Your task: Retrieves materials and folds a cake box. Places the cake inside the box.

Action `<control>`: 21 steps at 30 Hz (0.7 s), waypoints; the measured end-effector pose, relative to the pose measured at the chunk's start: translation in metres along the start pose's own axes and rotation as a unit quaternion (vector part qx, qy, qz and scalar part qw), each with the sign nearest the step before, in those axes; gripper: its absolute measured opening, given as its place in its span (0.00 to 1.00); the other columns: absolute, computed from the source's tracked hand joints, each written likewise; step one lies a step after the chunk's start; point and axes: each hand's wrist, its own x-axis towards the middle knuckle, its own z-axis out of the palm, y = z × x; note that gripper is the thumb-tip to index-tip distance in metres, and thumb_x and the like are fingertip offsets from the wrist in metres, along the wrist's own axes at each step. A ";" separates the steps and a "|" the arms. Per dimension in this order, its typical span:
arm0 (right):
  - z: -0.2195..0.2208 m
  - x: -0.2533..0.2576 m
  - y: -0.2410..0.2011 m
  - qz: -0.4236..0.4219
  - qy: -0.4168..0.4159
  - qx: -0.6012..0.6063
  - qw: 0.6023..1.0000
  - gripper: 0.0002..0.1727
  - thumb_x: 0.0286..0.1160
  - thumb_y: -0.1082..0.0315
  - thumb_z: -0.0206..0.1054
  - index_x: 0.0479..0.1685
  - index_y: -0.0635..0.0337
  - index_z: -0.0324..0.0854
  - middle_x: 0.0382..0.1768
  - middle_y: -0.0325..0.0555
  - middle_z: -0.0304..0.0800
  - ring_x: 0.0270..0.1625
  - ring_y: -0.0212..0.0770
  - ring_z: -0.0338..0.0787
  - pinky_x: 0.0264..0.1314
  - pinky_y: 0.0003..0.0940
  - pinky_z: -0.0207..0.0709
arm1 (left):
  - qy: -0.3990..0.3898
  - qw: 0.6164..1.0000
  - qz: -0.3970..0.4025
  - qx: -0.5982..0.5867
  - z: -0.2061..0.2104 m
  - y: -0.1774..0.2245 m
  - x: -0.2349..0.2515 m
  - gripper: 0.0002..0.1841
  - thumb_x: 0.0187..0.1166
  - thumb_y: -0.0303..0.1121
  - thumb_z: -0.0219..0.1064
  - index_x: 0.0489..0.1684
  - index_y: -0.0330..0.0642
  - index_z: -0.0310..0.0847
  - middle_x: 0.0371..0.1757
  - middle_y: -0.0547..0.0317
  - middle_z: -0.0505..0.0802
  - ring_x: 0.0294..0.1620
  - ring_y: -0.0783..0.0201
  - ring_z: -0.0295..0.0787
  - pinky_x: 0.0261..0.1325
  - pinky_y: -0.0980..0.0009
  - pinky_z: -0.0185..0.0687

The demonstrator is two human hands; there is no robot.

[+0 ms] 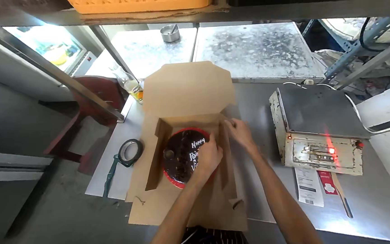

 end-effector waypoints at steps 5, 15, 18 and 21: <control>-0.006 -0.019 -0.044 0.034 -0.025 -0.024 0.999 0.25 0.92 0.53 0.55 0.31 0.65 0.81 0.25 0.58 0.81 0.31 0.58 0.85 0.33 0.56 0.73 | -0.001 1.000 0.008 -0.006 0.002 0.003 -0.003 0.33 0.86 0.37 0.59 0.93 0.51 0.56 0.49 0.42 0.94 0.53 0.42 0.93 0.59 0.42 0.84; -0.005 0.027 -0.044 0.151 -0.128 0.027 0.980 0.26 0.93 0.53 0.53 0.45 0.69 0.85 0.35 0.57 0.93 0.34 0.48 0.95 0.45 0.48 0.88 | 0.005 0.999 0.036 0.001 0.004 0.000 -0.007 0.27 0.88 0.37 0.56 0.88 0.53 0.64 0.46 0.43 0.95 0.51 0.43 0.94 0.56 0.44 0.85; -0.002 0.007 -0.054 0.138 -0.102 -0.009 0.985 0.25 0.92 0.54 0.53 0.41 0.67 0.86 0.34 0.58 0.91 0.35 0.52 0.94 0.43 0.53 0.86 | 0.000 0.999 0.036 0.002 0.004 -0.002 -0.008 0.28 0.89 0.37 0.57 0.89 0.54 0.64 0.48 0.43 0.95 0.52 0.43 0.94 0.56 0.43 0.85; 0.008 -0.036 -0.082 0.086 -0.050 -0.175 0.980 0.22 0.91 0.60 0.52 0.37 0.66 0.86 0.34 0.63 0.89 0.42 0.64 0.92 0.38 0.62 0.80 | -0.006 0.999 0.037 0.018 0.004 -0.005 -0.009 0.26 0.85 0.37 0.62 0.83 0.49 0.70 0.49 0.41 0.94 0.54 0.41 0.93 0.57 0.41 0.85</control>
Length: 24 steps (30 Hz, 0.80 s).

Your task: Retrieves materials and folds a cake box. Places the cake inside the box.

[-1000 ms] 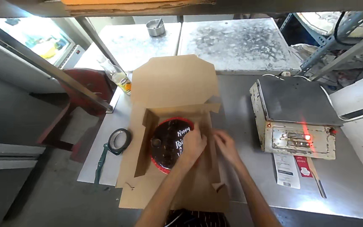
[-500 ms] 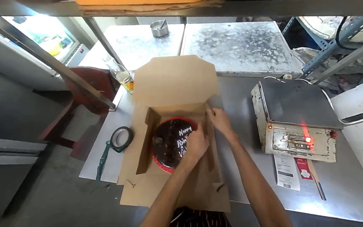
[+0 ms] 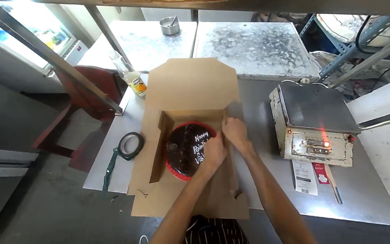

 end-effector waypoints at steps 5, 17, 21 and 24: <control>0.022 -0.010 0.006 -0.075 0.001 -0.184 0.980 0.17 0.88 0.64 0.55 0.38 0.60 0.88 0.31 0.56 0.91 0.39 0.59 0.93 0.34 0.56 0.80 | -0.001 1.000 0.009 -0.017 -0.002 -0.008 -0.003 0.19 0.84 0.40 0.64 0.68 0.44 0.83 0.50 0.41 0.94 0.55 0.41 0.93 0.56 0.40 0.85; 0.026 -0.026 0.018 -0.001 -0.013 -0.097 0.995 0.34 0.93 0.42 0.42 0.58 0.60 0.85 0.41 0.59 0.93 0.49 0.62 0.93 0.48 0.63 0.82 | -0.108 0.991 0.055 0.051 0.013 -0.024 -0.045 0.25 0.88 0.51 0.54 0.67 0.42 0.83 0.58 0.43 0.93 0.64 0.44 0.90 0.66 0.41 0.81; 0.051 -0.124 0.081 0.043 0.089 0.057 0.993 0.28 0.89 0.45 0.52 0.66 0.58 0.86 0.58 0.56 0.92 0.60 0.56 0.92 0.64 0.58 0.83 | -0.111 0.992 0.061 0.020 0.015 -0.035 -0.050 0.27 0.88 0.53 0.53 0.72 0.45 0.82 0.60 0.43 0.93 0.65 0.44 0.90 0.67 0.41 0.81; 0.105 -0.222 0.133 0.130 0.144 0.128 0.973 0.25 0.83 0.56 0.65 0.65 0.70 0.83 0.58 0.66 0.89 0.60 0.62 0.90 0.63 0.60 0.82 | -0.112 0.991 0.067 -0.004 0.018 -0.043 -0.055 0.27 0.89 0.53 0.51 0.73 0.44 0.82 0.59 0.43 0.93 0.64 0.44 0.90 0.66 0.41 0.81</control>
